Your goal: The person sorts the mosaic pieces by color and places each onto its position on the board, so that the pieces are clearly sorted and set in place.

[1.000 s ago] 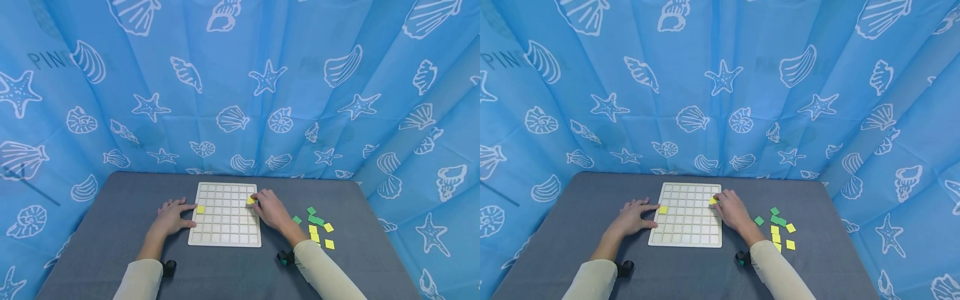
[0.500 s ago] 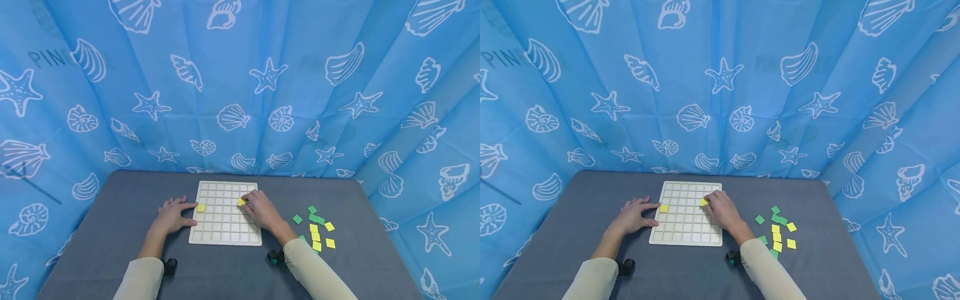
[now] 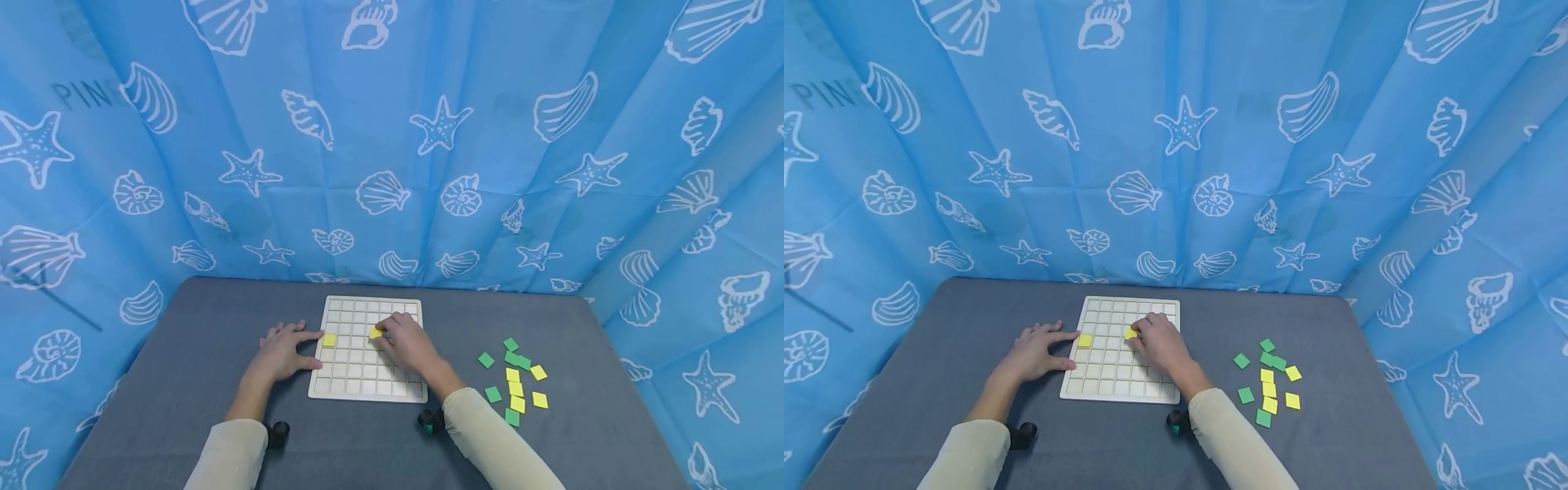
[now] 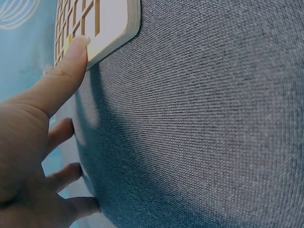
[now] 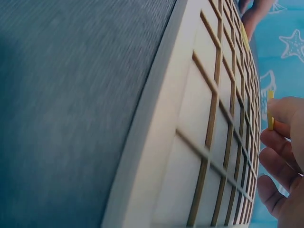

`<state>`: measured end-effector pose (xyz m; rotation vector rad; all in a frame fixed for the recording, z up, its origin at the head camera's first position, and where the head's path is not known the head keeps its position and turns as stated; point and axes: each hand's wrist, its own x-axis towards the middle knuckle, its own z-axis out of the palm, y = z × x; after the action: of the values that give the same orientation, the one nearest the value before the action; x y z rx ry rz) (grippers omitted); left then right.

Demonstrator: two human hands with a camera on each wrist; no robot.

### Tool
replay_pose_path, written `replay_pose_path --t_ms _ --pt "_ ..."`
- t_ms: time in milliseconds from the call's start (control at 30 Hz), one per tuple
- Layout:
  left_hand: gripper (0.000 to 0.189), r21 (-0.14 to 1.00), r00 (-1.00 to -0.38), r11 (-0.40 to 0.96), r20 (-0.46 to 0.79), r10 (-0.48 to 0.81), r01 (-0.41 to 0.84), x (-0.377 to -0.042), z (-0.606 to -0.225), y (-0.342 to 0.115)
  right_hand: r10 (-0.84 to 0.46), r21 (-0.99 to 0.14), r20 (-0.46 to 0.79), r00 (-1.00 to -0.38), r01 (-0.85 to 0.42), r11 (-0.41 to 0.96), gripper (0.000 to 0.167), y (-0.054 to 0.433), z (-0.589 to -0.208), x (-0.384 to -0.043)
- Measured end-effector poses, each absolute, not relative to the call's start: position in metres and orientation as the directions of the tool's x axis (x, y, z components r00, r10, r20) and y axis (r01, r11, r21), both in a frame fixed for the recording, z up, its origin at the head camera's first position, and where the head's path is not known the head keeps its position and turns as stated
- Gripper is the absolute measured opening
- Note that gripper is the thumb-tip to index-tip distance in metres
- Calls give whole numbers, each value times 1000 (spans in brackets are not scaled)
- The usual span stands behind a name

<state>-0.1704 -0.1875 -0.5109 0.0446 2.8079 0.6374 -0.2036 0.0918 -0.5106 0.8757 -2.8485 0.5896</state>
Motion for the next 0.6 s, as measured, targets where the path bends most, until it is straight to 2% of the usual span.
replay_pose_path --t_ms 333,600 --pt "71 444 -966 896 -237 103 -13 -169 -513 -190 -531 -350 184 -827 -560 751 25 69 -508 -203" --pt "72 437 -964 899 -246 97 -21 -170 -511 -189 -526 -313 151 -837 -545 778 26 50 -505 -204"
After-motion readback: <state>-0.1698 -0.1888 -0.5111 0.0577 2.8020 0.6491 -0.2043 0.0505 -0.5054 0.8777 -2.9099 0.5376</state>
